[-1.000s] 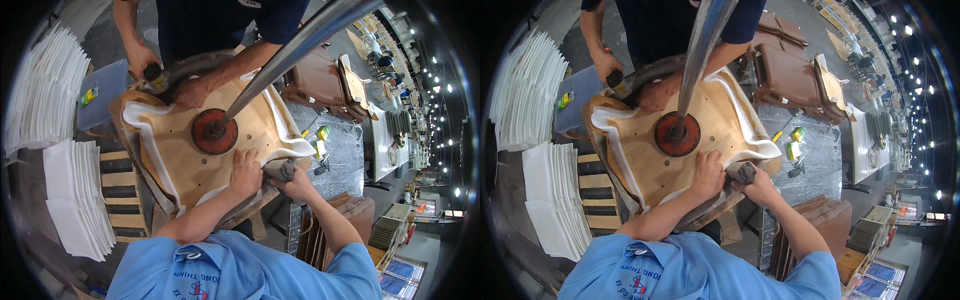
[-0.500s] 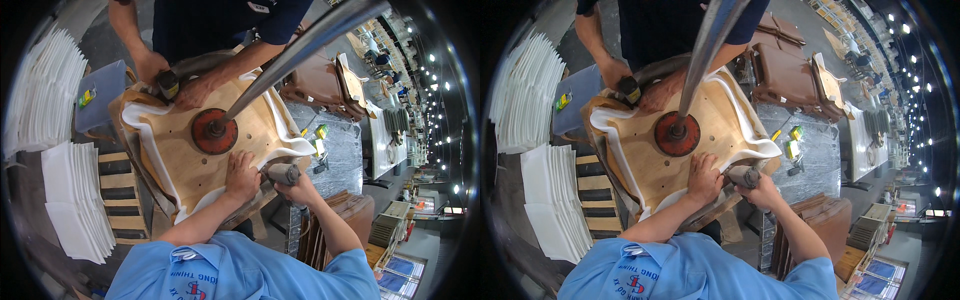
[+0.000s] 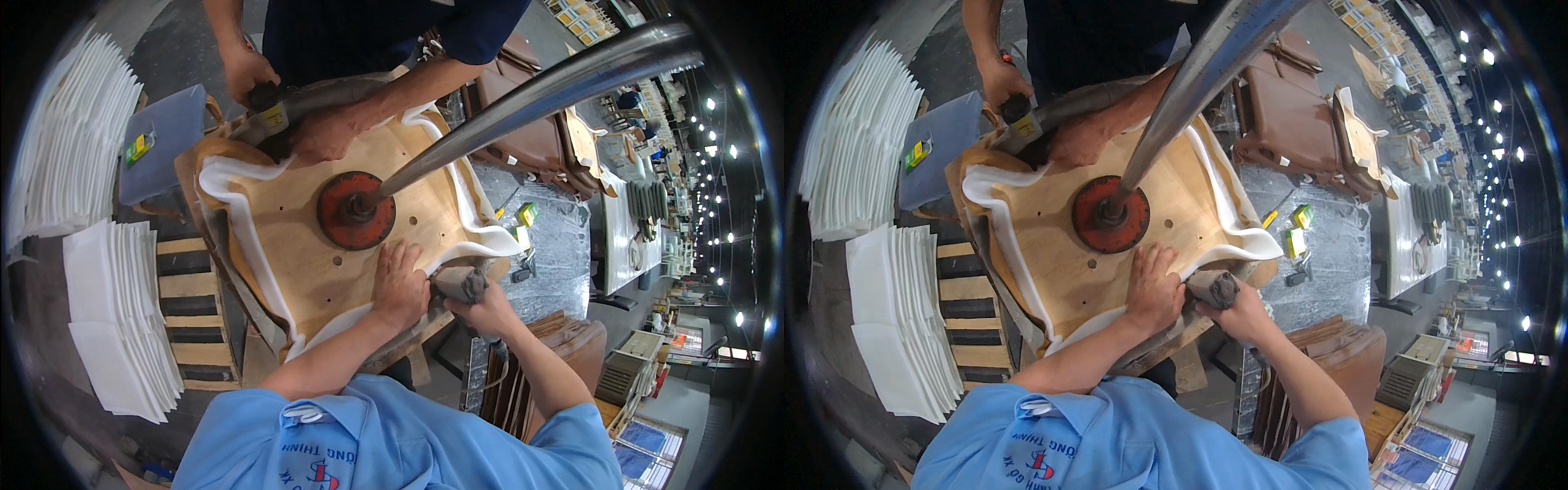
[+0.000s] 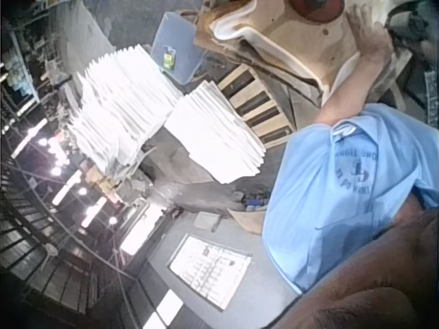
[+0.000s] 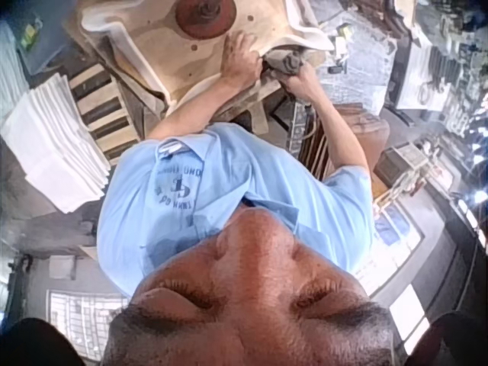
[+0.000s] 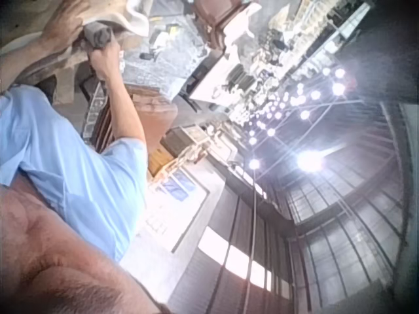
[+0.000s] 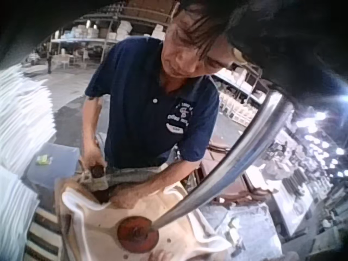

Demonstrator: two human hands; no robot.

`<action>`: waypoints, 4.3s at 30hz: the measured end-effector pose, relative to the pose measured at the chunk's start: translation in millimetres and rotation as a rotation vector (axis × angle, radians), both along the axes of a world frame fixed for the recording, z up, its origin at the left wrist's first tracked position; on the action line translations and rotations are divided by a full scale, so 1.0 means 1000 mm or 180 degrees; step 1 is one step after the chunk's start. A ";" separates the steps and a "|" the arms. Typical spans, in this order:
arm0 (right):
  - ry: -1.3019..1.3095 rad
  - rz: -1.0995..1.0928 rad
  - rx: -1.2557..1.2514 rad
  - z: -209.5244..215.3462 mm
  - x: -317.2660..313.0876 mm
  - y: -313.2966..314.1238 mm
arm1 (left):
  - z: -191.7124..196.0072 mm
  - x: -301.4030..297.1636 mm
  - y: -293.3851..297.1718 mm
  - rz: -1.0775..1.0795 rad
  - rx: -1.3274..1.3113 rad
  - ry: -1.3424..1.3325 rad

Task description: The person uses a pneumatic staple gun to attach white foam padding to a wooden chair seat base while a coworker assists by holding the seat and placing a brown leather cushion on top. The person then places a cardboard sheet over the padded seat and repeats the process with another foam piece.

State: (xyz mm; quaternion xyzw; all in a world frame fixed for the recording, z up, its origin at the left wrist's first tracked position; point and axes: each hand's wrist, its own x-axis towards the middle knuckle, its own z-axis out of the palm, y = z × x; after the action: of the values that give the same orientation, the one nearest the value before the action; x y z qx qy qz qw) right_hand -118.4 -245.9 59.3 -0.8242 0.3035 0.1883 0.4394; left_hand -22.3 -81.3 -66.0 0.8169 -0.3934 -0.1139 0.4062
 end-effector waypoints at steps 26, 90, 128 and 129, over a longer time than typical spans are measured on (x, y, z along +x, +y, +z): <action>-0.0167 0.0137 -0.0180 -0.004 -0.006 0.016 | 0.004 -0.001 0.016 -0.0038 0.0079 0.0008; 0.0344 -0.0451 0.0315 0.005 -0.013 0.060 | -0.004 -0.004 0.051 0.0248 -0.0424 0.0394; 0.0071 -0.0302 0.0095 -0.001 -0.011 0.078 | -0.006 -0.010 0.062 0.0451 -0.0460 0.0387; 0.0002 -0.0217 -0.0019 0.001 -0.009 0.081 | -0.006 -0.009 0.063 0.0415 -0.0448 0.0367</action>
State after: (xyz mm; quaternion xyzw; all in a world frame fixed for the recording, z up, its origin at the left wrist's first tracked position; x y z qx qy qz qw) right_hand -127.5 -164.9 60.0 -0.8146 0.3321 0.1726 0.4431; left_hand -31.6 -18.1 -71.7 0.8023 -0.3224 -0.1062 0.4910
